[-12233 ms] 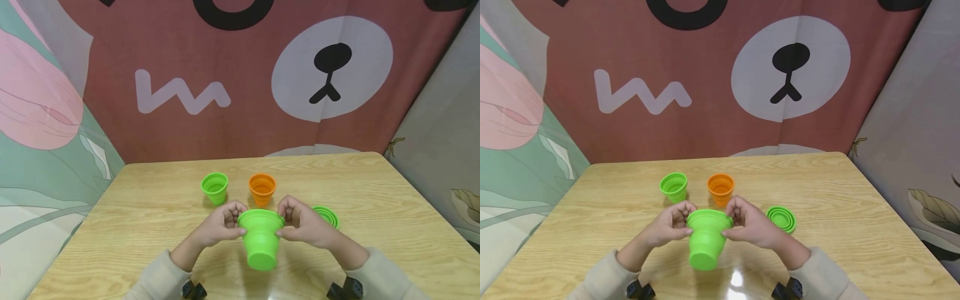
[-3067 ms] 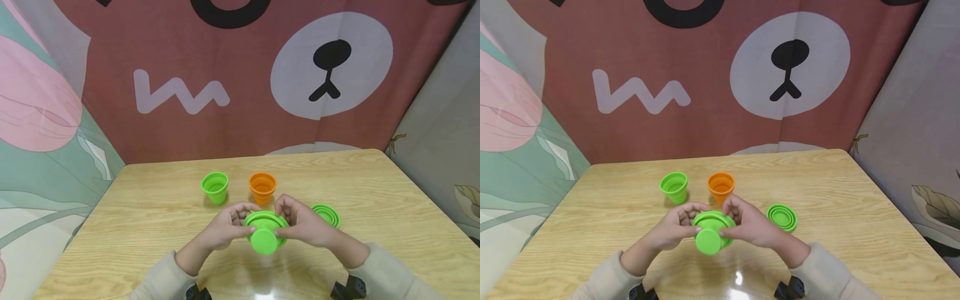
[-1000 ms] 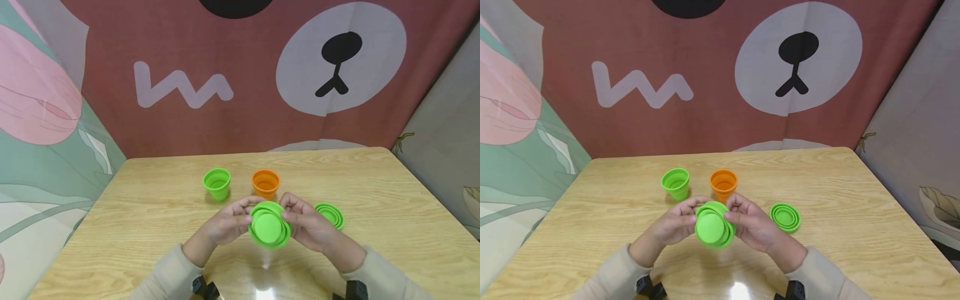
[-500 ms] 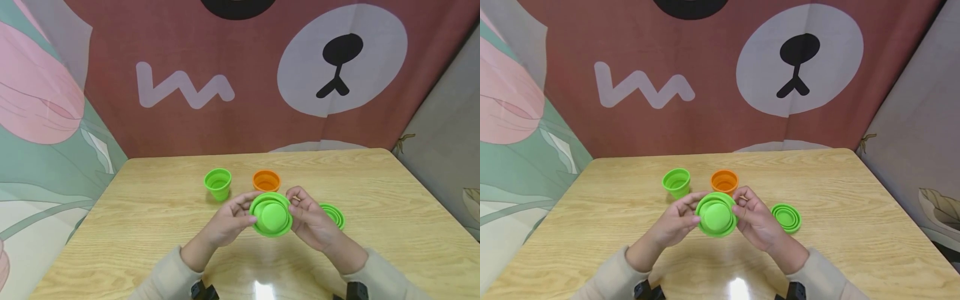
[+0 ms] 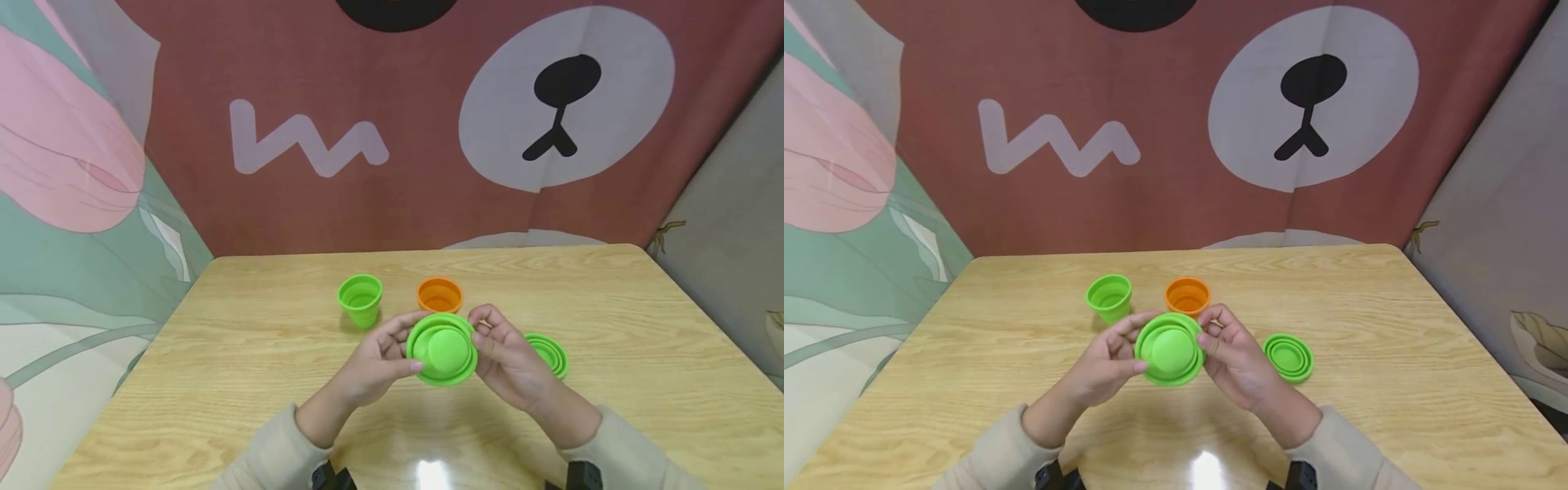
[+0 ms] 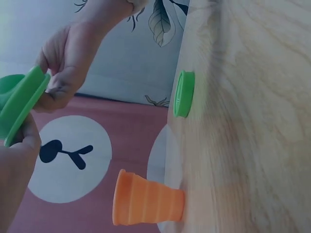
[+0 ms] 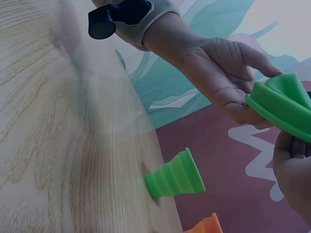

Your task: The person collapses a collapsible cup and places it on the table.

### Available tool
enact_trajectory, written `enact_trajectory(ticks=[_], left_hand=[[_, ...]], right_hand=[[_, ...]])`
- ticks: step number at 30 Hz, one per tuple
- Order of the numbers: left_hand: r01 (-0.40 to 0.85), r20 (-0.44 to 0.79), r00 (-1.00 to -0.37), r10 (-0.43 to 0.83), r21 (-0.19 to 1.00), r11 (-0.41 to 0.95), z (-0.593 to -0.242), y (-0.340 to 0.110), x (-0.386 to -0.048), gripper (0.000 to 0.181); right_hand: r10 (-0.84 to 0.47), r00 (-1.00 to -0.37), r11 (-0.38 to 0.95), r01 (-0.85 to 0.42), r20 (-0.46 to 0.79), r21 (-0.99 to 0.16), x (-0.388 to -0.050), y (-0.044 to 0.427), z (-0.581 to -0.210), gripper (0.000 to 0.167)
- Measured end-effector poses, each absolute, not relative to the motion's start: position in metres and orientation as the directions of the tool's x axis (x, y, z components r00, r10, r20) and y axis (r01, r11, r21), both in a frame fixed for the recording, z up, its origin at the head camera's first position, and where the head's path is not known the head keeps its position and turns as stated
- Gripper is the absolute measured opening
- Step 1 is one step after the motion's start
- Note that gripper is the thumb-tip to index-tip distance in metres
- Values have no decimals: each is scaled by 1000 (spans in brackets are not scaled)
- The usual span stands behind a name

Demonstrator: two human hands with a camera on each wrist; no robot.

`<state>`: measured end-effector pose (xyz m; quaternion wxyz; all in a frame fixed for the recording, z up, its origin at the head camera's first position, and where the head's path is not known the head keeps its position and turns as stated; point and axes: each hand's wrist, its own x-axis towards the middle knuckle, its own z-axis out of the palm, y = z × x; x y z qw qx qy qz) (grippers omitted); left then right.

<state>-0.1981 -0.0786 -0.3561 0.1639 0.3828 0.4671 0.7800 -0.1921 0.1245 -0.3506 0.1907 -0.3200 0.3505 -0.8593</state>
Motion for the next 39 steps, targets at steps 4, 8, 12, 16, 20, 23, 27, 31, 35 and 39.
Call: enact_trajectory(ticks=[4, 8, 12, 16, 20, 23, 27, 31, 35, 39], left_hand=[[79, 393, -697, 600, 873, -481, -355, -78, -197, 60], [58, 368, -717, 592, 877, -476, -354, -77, -197, 59], [55, 339, -744, 576, 890, -453, -356, -77, -198, 56], [47, 264, -800, 539, 923, -382, -355, -77, -199, 51], [41, 155, -867, 474, 970, -241, -352, -76, -198, 48], [42, 92, -906, 413, 991, -128, -350, -74, -198, 48], [25, 46, -922, 386, 998, -60, -349, -73, -198, 48], [-29, 6, -882, 472, 997, -68, -354, -76, -201, 40], [-58, 29, -815, 579, 990, -132, -359, -81, -204, 33], [-39, 125, -742, 659, 973, -228, -364, -87, -205, 28]], right_hand=[[-548, -724, -687, 104, 419, -719, -192, 125, -352, 16], [-549, -721, -683, 95, 424, -724, -192, 125, -354, 17], [-555, -703, -669, 59, 445, -741, -192, 126, -357, 20], [-559, -691, -647, 18, 458, -762, -193, 126, -358, 22], [-556, -707, -611, -8, 437, -791, -194, 126, -360, 23], [-550, -727, -575, -27, 411, -818, -194, 126, -361, 23], [-547, -746, -531, -42, 380, -846, -193, 127, -361, 22], [-561, -742, -519, -29, 366, -854, -192, 128, -360, 20], [-587, -725, -522, -1, 360, -853, -192, 129, -359, 19], [-601, -716, -519, 10, 356, -855, -193, 131, -360, 19]])
